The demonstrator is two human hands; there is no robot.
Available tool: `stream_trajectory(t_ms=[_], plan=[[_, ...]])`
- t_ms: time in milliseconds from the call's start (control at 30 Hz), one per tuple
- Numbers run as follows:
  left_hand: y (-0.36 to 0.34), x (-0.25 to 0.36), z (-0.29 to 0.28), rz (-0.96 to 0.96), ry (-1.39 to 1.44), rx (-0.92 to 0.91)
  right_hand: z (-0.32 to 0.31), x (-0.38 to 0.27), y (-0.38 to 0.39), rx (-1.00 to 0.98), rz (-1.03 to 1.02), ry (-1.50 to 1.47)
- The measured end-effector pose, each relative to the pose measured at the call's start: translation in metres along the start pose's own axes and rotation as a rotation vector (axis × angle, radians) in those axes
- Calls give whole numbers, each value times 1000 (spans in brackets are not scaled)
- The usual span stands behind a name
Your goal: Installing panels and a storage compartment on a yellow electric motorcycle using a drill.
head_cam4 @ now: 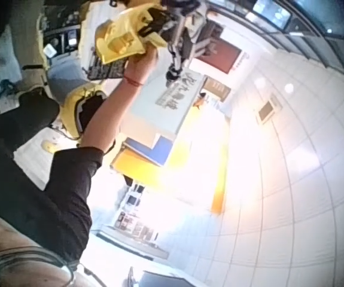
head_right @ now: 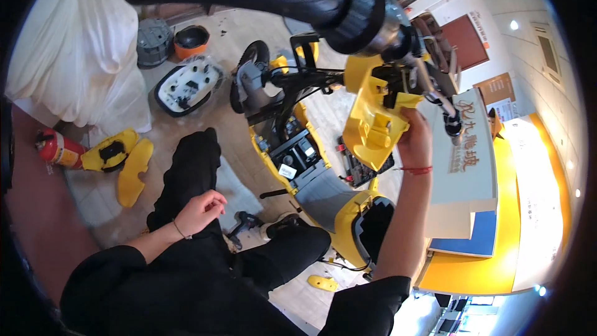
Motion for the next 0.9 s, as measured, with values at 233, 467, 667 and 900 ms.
stream_trajectory(t_ms=[233,467,667,900], plan=[[43,-64,36,-148,-47,-158,-54,-39,8,76,-164,235],[57,-70,19,-75,-300,-91,-35,-62,29,138,-30,360],[57,-101,-4,-80,-220,-88,-83,-45,-5,4,33,428],[69,-89,10,166,-539,-69,-58,-50,-5,-251,21,174]])
Point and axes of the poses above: each hand's wrist, its own y-axis away from the middle knuckle, its own z-axis out of the palm, x = y × z, the point moved 10 cm from there along -y, towards the middle knuckle, and after that the axes turned 6 degrees about -z, right-handed, at the moved point
